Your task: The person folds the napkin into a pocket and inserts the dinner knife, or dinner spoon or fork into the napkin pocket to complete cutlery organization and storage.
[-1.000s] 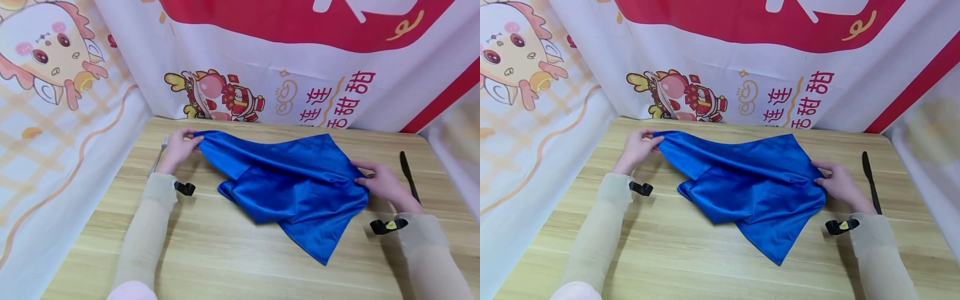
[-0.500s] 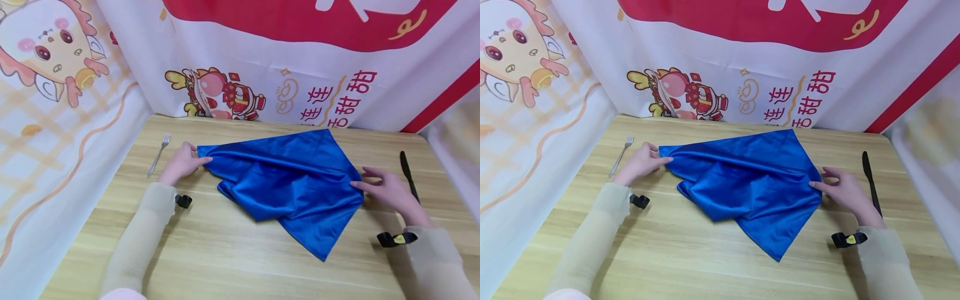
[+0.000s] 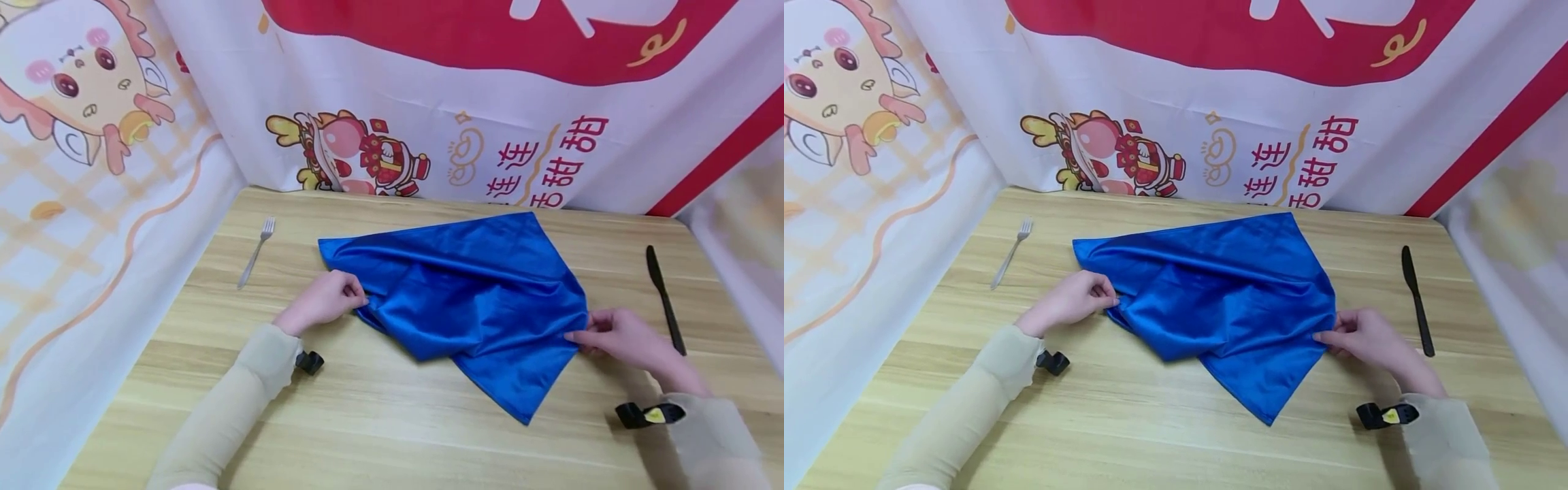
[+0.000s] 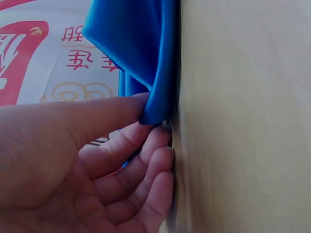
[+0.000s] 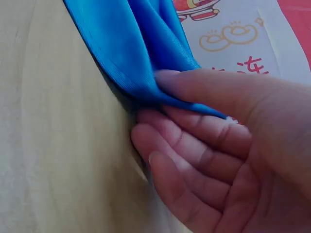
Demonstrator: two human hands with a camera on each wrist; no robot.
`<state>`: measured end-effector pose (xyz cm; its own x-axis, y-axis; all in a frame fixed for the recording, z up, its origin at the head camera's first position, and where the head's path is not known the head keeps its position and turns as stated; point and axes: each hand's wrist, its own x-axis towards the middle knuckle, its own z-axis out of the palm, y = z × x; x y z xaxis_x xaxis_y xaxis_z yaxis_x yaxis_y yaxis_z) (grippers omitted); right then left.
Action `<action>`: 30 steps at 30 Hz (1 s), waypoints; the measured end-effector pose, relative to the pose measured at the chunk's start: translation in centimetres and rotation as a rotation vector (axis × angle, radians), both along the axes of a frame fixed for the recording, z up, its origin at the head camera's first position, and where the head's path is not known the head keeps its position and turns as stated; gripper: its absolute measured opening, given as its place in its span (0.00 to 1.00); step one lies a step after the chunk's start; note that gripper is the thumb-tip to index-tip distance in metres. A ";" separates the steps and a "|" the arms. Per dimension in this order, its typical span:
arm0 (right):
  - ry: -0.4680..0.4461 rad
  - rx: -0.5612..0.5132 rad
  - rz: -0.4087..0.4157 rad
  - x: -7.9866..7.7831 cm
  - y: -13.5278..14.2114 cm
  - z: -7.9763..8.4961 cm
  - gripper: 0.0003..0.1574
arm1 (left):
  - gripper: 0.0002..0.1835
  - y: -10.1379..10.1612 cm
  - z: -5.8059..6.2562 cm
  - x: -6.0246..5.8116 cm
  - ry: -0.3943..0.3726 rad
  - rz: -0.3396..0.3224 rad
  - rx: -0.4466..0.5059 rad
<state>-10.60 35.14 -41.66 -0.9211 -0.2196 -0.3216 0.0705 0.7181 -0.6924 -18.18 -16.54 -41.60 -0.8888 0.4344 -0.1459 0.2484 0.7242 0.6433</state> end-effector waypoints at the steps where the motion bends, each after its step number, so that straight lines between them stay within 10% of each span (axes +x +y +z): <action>1: 0.009 -0.038 -0.010 -0.1 0.0 -0.1 0.16 | 0.05 -0.2 0.0 0.0 -0.009 -0.006 0.029; 20: 0.145 -0.648 -0.212 -0.9 3.3 1.7 0.09 | 0.12 -7.6 6.0 1.8 -0.218 -0.009 0.475; 30: 0.063 -0.004 -0.143 -1.4 2.4 0.7 0.42 | 0.17 -6.9 2.5 0.7 -0.175 -0.027 0.006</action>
